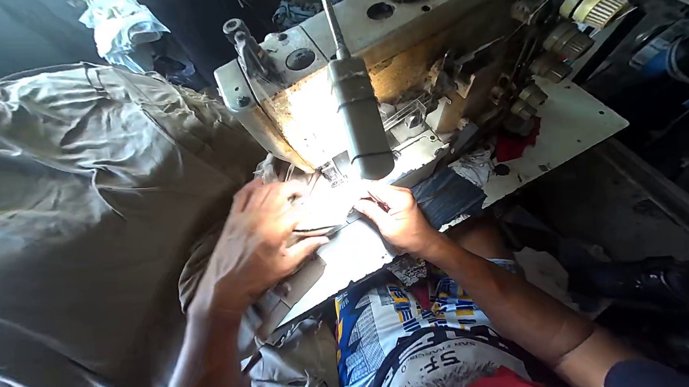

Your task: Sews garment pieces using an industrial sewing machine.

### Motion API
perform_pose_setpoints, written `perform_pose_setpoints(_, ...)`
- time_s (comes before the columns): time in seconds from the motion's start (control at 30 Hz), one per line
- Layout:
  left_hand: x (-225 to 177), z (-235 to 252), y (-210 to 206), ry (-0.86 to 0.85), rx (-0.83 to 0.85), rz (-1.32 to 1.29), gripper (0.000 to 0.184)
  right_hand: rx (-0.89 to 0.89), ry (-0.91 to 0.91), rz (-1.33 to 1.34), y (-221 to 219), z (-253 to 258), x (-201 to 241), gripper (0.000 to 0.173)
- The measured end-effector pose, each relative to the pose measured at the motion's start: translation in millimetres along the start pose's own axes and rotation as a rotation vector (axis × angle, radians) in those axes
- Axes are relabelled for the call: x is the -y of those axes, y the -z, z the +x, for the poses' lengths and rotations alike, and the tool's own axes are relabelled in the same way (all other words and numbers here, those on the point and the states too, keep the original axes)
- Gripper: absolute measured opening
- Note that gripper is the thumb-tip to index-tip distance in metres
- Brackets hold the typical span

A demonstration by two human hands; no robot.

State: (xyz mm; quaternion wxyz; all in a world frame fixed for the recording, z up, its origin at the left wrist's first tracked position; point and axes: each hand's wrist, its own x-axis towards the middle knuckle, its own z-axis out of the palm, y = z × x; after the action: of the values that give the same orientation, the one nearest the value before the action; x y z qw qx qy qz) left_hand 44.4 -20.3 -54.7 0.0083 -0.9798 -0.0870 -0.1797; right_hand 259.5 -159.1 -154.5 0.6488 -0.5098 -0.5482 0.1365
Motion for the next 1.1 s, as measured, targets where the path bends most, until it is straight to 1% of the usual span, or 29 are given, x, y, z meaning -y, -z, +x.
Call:
perform_pose_setpoints(0.07,15,-8,20,0.074,0.066,0.056,0.050,0.028,0.014,-0.033,2,1,1,0.013)
perform_pose_setpoints(0.1,20,-13,30,0.106,0.065,0.056,0.049,0.047,0.018,-0.061,3,2,2,0.013)
perform_pose_setpoints(0.13,19,-17,38,0.124,0.037,0.023,0.044,0.082,0.019,-0.088,5,5,5,0.012)
perform_pose_setpoints(0.2,1,-19,45,0.095,-0.036,-0.154,0.027,0.200,0.029,-0.129,13,9,12,0.012)
perform_pose_setpoints(0.27,-25,-24,35,0.027,-0.061,-0.380,0.012,0.356,0.061,-0.105,23,8,20,0.014)
perform_pose_setpoints(0.33,-46,-30,16,-0.015,-0.037,-0.539,0.009,0.477,0.084,-0.052,31,0,28,0.017)
perform_pose_setpoints(0.37,-55,-32,5,-0.013,-0.041,-0.583,0.009,0.498,0.090,-0.035,34,-7,32,0.018)
perform_pose_setpoints(0.43,-68,-34,-17,0.019,-0.108,-0.553,0.015,0.460,0.114,-0.044,38,-20,34,0.019)
perform_pose_setpoints(0.5,-74,-34,-37,0.067,-0.166,-0.309,0.031,0.367,0.128,-0.044,41,-32,31,0.017)
perform_pose_setpoints(0.53,-73,-33,-45,0.073,-0.139,-0.150,0.038,0.322,0.118,-0.039,42,-36,30,0.016)
perform_pose_setpoints(0.57,-68,-32,-51,0.068,-0.104,-0.019,0.040,0.281,0.099,-0.032,43,-40,31,0.014)
perform_pose_setpoints(0.63,-56,-33,-59,0.057,-0.088,0.097,0.035,0.227,0.063,-0.024,44,-47,30,0.011)
perform_pose_setpoints(0.7,-49,-34,-55,0.043,-0.099,0.131,0.022,0.213,0.037,-0.013,45,-52,28,0.011)
perform_pose_setpoints(0.77,-50,-33,-46,0.010,-0.091,0.128,0.017,0.203,0.012,-0.005,44,-57,27,0.011)
perform_pose_setpoints(0.97,-52,-26,-31,-0.011,-0.030,0.146,0.015,0.156,-0.017,0.043,41,-61,28,0.011)
perform_pose_setpoints(1.1,-44,-18,-31,-0.035,-0.049,0.168,0.015,0.132,-0.043,0.061,39,-56,28,0.011)
